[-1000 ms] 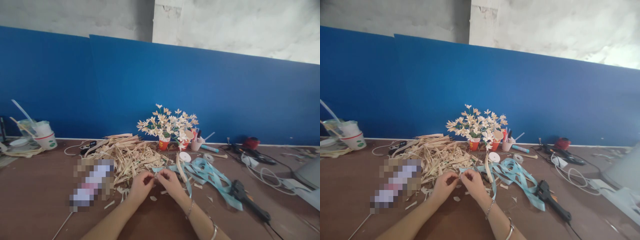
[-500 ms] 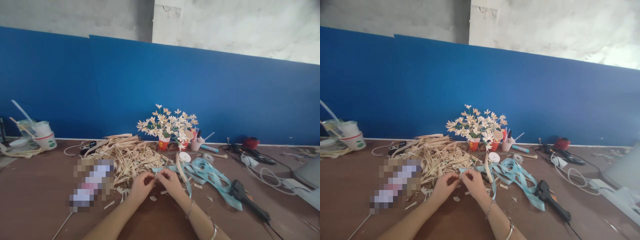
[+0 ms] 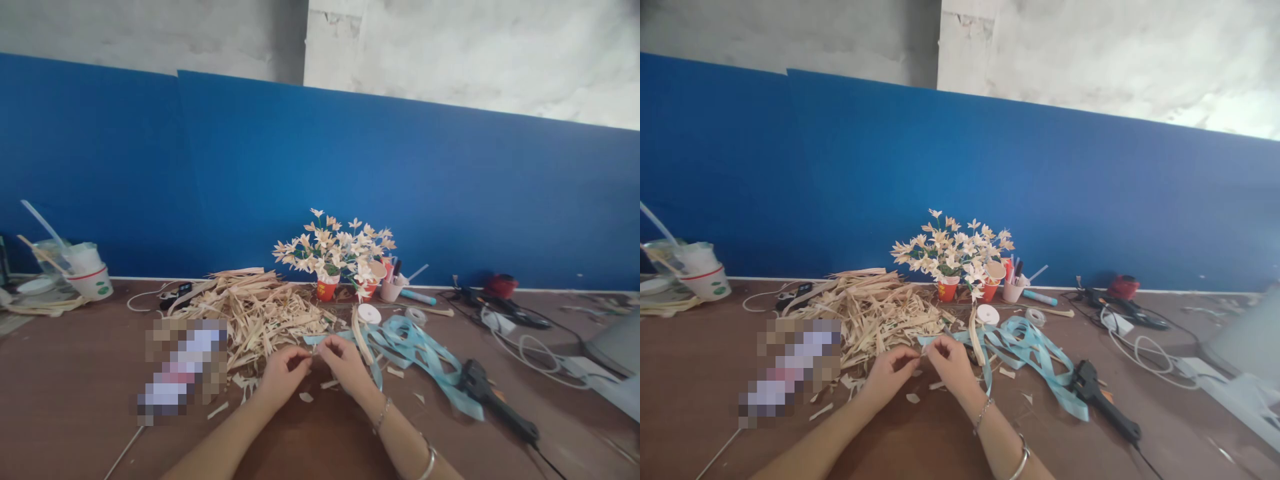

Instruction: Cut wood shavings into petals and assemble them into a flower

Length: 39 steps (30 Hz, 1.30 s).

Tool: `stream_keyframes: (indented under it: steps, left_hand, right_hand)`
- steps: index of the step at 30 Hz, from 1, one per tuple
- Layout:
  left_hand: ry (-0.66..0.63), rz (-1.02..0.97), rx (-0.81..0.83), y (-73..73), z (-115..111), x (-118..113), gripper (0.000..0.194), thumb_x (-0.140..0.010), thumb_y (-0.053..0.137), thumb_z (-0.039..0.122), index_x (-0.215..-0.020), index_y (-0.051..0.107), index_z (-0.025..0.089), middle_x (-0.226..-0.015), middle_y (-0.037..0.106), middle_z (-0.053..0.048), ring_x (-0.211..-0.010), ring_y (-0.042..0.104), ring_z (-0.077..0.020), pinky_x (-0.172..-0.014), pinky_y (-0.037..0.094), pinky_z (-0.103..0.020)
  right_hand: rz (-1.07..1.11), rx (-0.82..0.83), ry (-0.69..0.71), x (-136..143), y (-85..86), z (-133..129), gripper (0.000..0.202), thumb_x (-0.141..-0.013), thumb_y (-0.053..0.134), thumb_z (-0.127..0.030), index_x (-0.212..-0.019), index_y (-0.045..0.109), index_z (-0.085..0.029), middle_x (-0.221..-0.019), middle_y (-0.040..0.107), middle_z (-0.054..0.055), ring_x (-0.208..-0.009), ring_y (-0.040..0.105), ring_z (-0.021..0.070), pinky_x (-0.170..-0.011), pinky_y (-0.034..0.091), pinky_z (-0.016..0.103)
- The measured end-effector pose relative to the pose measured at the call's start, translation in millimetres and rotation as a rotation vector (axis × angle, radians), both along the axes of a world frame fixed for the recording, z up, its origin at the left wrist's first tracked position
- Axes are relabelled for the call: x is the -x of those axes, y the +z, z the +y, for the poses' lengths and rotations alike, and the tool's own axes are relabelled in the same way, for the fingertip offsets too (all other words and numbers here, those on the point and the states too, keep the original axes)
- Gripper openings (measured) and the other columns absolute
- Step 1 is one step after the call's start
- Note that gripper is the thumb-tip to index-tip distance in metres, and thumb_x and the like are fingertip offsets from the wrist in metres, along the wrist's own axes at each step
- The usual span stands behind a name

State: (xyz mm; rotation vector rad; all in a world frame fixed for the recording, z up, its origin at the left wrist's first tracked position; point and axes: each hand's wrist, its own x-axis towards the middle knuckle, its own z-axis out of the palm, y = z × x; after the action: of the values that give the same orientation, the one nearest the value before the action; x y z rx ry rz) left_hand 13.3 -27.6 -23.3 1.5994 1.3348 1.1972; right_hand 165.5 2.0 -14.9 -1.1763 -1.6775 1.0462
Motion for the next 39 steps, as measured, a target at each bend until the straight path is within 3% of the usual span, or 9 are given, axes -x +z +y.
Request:
stream_keyframes:
  steps: [16, 27, 35, 39]
  left_hand:
    - [-0.106, -0.382, 0.302, -1.9, 0.0, -0.4, 0.019, -0.065, 0.064, 0.033, -0.066, 0.06, 0.015, -0.056, 0.059, 0.002, -0.05, 0.052, -0.0107, -0.052, 0.041, -0.023]
    - [-0.088, -0.355, 0.273, -1.0, 0.8, -1.1, 0.019, -0.066, 0.064, 0.033, -0.063, 0.061, 0.015, -0.052, 0.057, 0.003, -0.047, 0.046, -0.0081, -0.05, 0.035, -0.02]
    - [-0.085, -0.351, 0.262, -2.9, 2.2, -0.1, 0.025, -0.067, 0.064, 0.039, -0.067, 0.06, 0.015, -0.055, 0.057, 0.003, -0.047, 0.046, -0.008, -0.048, 0.033, -0.02]
    - [-0.124, -0.339, 0.262, -3.4, 1.0, -0.9, 0.026, -0.066, 0.064, 0.04, -0.066, 0.059, 0.015, -0.054, 0.056, 0.003, -0.047, 0.045, -0.0079, -0.047, 0.032, -0.02]
  right_hand:
    - [0.044, 0.063, 0.052, 1.8, 7.3, -4.0, 0.021, -0.072, 0.055, -0.035, -0.062, 0.053, -0.016, -0.054, 0.047, -0.004, -0.051, 0.041, 0.0087, -0.048, 0.034, 0.02]
    - [0.035, 0.074, 0.03, 2.2, 5.3, -3.5, 0.02, -0.072, 0.056, -0.034, -0.062, 0.054, -0.016, -0.052, 0.048, -0.004, -0.049, 0.041, 0.0085, -0.047, 0.033, 0.02]
    - [0.131, 0.081, -0.003, -3.4, 8.5, 0.2, 0.031, -0.078, 0.048, -0.042, -0.072, 0.065, -0.016, -0.061, 0.055, 0.001, -0.063, 0.051, 0.0143, -0.063, 0.04, 0.026]
    - [0.175, 0.161, 0.071, -3.8, 7.5, 0.1, 0.033, -0.081, 0.042, -0.038, -0.083, 0.069, -0.019, -0.074, 0.061, 0.005, -0.067, 0.054, 0.0168, -0.066, 0.042, 0.029]
